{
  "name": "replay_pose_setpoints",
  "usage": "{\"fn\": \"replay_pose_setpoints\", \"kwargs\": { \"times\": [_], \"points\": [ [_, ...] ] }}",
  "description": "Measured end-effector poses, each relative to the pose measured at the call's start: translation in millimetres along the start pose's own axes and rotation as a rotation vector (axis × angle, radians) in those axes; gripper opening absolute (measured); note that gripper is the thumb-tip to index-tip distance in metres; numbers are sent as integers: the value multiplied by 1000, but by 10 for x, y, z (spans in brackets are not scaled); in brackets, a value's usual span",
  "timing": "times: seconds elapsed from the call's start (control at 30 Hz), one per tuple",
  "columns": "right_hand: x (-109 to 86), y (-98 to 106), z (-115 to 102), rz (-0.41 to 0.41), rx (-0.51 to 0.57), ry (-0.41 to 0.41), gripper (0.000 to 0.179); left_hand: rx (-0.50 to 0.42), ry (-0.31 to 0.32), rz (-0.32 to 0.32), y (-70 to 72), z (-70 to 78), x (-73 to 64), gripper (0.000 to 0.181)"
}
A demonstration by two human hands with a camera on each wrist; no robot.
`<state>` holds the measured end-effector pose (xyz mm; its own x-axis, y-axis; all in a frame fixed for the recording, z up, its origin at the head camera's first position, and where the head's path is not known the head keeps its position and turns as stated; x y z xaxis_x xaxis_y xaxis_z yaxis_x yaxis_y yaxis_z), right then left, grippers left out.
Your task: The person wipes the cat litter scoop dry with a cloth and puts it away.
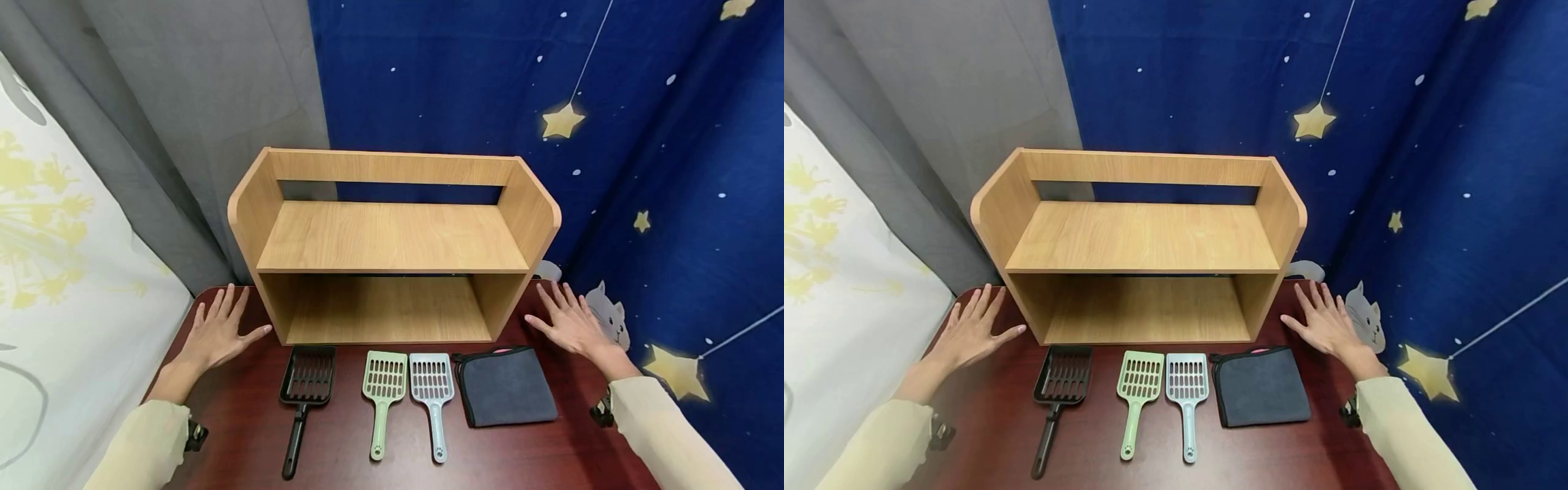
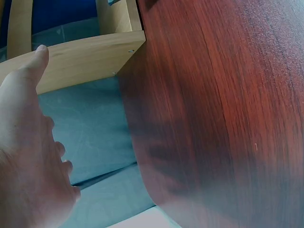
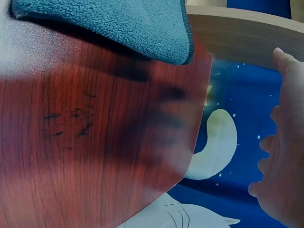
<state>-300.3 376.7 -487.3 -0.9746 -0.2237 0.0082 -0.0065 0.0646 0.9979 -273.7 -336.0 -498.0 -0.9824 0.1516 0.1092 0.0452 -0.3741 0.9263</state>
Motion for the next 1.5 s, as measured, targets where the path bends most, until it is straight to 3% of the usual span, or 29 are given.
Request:
{"fn": "replay_pose_setpoints", "kwargs": {
  "times": [0.47, 0.87, 1.27, 1.5],
  "points": [
    [-71, -3, 2, 42, 18, 17, 91, -1, -21, 10, -5, 9, -73, 105],
    [-247, -98, -139, 118, -6, 130, 82, -21, -38, 21, -136, 77, -256, 105],
    [-381, -447, -133, 26, 186, 115, 82, -54, -79, 74, -328, 229, -549, 105],
    [-365, -653, -103, 43, 310, 146, 78, -72, -66, 89, -446, 362, -757, 102]
  ]
}}
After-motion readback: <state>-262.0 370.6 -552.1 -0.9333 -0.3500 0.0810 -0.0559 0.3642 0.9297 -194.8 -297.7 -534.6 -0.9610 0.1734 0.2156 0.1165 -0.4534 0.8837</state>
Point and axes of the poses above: each hand's wrist, its own x-axis towards the middle knuckle, its own y-axis out of the back of the hand, z = x × y, the point moved 4 cm from there along x, towards the middle knuckle, and after that the axes turned 7 degrees about -x, right-handed, at the moved point
